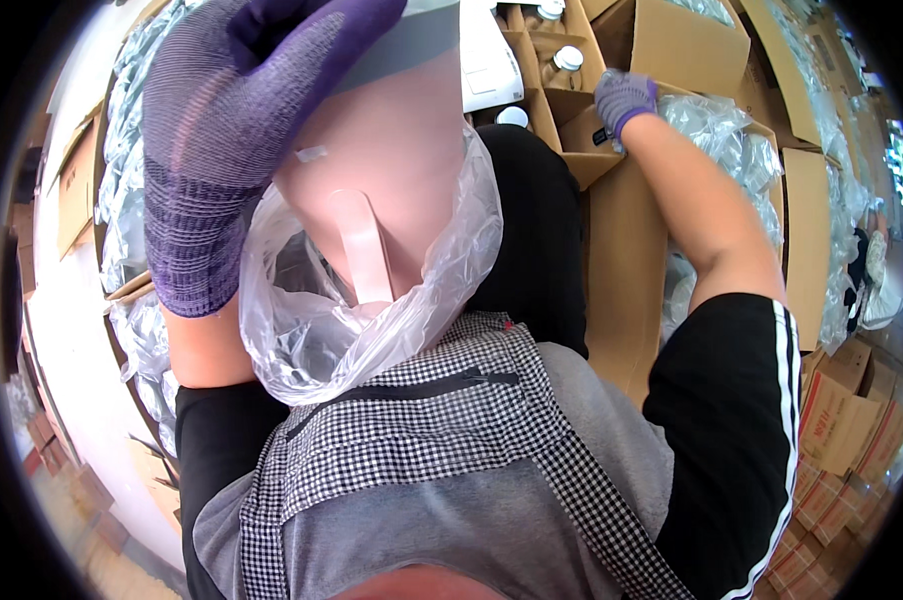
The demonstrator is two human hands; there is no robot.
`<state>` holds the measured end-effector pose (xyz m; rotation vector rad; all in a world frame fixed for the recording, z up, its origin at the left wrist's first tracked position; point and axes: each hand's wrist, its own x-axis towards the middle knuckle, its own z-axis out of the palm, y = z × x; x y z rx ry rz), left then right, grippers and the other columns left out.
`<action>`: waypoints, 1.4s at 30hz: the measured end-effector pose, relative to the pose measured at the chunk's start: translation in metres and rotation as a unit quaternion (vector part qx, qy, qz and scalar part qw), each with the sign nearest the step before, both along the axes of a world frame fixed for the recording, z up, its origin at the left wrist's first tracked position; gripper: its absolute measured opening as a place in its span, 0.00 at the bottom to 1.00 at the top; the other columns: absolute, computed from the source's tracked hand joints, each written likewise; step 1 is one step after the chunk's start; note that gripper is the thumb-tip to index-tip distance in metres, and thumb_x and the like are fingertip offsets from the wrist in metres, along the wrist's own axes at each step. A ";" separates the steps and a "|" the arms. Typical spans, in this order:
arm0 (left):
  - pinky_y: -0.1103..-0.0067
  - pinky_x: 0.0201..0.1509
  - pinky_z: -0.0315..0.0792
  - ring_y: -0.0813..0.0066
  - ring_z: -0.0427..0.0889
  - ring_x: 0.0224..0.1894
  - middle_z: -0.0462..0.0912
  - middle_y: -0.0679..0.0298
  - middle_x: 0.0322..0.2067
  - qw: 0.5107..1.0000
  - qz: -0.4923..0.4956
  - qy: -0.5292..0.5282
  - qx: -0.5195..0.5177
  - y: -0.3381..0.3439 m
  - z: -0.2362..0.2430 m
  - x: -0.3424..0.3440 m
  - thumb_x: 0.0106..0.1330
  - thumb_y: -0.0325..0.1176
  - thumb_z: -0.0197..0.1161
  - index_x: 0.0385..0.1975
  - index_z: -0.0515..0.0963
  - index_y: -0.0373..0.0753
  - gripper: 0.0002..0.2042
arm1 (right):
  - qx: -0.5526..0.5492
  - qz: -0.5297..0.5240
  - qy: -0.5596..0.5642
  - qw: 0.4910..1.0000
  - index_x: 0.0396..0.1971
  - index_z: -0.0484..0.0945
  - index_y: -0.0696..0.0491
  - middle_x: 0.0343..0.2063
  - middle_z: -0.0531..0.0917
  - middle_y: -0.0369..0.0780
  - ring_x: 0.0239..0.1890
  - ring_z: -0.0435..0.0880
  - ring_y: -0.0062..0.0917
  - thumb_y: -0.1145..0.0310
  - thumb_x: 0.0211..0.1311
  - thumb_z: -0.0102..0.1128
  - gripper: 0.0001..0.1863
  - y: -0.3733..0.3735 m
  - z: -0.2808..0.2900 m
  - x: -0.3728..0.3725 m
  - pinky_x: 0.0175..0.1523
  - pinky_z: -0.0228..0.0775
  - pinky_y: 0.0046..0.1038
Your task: The person assembles and packages electric kettles by inserting a chrome inner flask into a plastic housing, attaching a lid, applying product labels, and wrapping each finished unit in a plastic bag before placing it into a shipping box.
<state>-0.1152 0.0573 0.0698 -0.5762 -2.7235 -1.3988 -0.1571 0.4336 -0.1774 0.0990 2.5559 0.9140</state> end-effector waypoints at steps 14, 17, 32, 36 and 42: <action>0.78 0.52 0.75 0.75 0.81 0.38 0.79 0.65 0.31 0.981 -0.108 -0.011 0.160 -0.015 -0.079 -0.158 0.71 0.34 0.58 0.45 0.81 0.31 0.13 | -0.565 -0.092 0.150 0.806 0.48 0.83 0.55 0.37 0.87 0.47 0.40 0.86 0.33 0.41 0.60 0.62 0.31 -0.029 0.009 -0.135 0.52 0.77 0.35; 0.80 0.49 0.76 0.77 0.82 0.39 0.85 0.63 0.36 0.980 -0.007 -0.154 0.123 0.017 -0.135 -0.213 0.64 0.43 0.67 0.47 0.84 0.34 0.19 | -0.483 -0.153 0.184 0.842 0.56 0.80 0.58 0.52 0.83 0.53 0.56 0.82 0.38 0.37 0.54 0.66 0.41 -0.078 -0.020 -0.188 0.61 0.73 0.38; 0.72 0.54 0.78 0.62 0.83 0.47 0.79 0.50 0.48 0.988 -0.050 -0.046 -0.139 0.065 -0.234 -0.184 0.53 0.47 0.78 0.51 0.79 0.33 0.30 | -0.907 -0.365 0.006 0.209 0.49 0.81 0.59 0.39 0.86 0.45 0.40 0.86 0.32 0.63 0.58 0.62 0.21 -0.089 -0.028 -0.104 0.51 0.80 0.31; 0.68 0.52 0.78 0.57 0.83 0.48 0.78 0.51 0.48 0.969 -0.021 -0.013 -0.244 0.067 -0.211 -0.156 0.49 0.50 0.80 0.47 0.80 0.35 0.31 | -0.925 -0.360 0.004 0.123 0.54 0.76 0.63 0.45 0.84 0.48 0.44 0.86 0.34 0.65 0.61 0.59 0.24 -0.106 -0.021 -0.080 0.53 0.80 0.35; 0.70 0.50 0.78 0.61 0.85 0.41 0.85 0.54 0.39 0.972 -0.022 -0.098 -0.214 0.080 -0.193 -0.153 0.53 0.46 0.78 0.41 0.84 0.34 0.24 | -0.954 -0.291 0.017 0.073 0.50 0.78 0.63 0.45 0.84 0.47 0.46 0.86 0.34 0.65 0.64 0.57 0.20 -0.087 -0.092 -0.106 0.55 0.80 0.33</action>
